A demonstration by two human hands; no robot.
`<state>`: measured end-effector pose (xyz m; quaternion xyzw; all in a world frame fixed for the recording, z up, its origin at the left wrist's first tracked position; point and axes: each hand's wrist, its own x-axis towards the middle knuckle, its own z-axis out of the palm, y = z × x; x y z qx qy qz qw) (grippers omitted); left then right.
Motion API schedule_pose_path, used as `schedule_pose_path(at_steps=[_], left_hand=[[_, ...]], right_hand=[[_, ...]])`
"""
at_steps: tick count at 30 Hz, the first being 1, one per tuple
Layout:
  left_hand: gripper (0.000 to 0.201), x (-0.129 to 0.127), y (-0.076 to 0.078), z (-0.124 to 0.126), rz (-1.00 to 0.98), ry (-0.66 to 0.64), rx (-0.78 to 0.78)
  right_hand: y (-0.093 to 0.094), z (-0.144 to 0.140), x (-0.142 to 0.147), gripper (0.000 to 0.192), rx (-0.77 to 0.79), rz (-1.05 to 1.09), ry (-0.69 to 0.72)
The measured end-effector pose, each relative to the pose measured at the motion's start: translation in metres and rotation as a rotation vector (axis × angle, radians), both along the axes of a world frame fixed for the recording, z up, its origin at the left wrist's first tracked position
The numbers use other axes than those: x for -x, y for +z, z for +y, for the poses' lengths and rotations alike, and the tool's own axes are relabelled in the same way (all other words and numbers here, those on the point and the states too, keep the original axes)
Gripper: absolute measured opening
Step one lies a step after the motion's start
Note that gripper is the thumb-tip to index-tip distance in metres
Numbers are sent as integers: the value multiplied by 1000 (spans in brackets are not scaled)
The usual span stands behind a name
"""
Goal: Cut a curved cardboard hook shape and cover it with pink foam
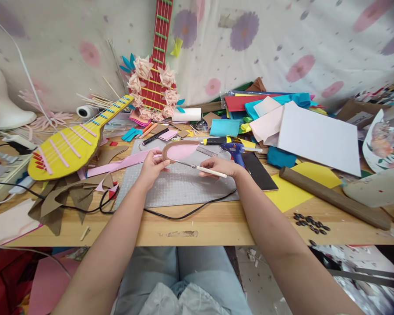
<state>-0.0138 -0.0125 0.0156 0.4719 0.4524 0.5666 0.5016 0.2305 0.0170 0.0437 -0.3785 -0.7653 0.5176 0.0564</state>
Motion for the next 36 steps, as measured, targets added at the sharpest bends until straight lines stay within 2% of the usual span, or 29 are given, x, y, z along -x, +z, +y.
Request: schedule_pose_path(at_steps=[6,12,18,23,36], left_hand=[[45,3,-2,0,79,-52,-31],[46,4,-3,2,45,-21,-54],[47,1,-3,2,1,38,-29],[48,1,-1,1,-25,56,-7],[49,0,-1,1,-32,39,-1]], right_hand=[[0,2,-3,39,13,-20,34],[1,0,0,39,9,-31,5],[-3,3,3,40,-107,-43,-2],[-5,4,4,42,-136,-37,-8],[-3,4,3,41,-109,-20,-5]])
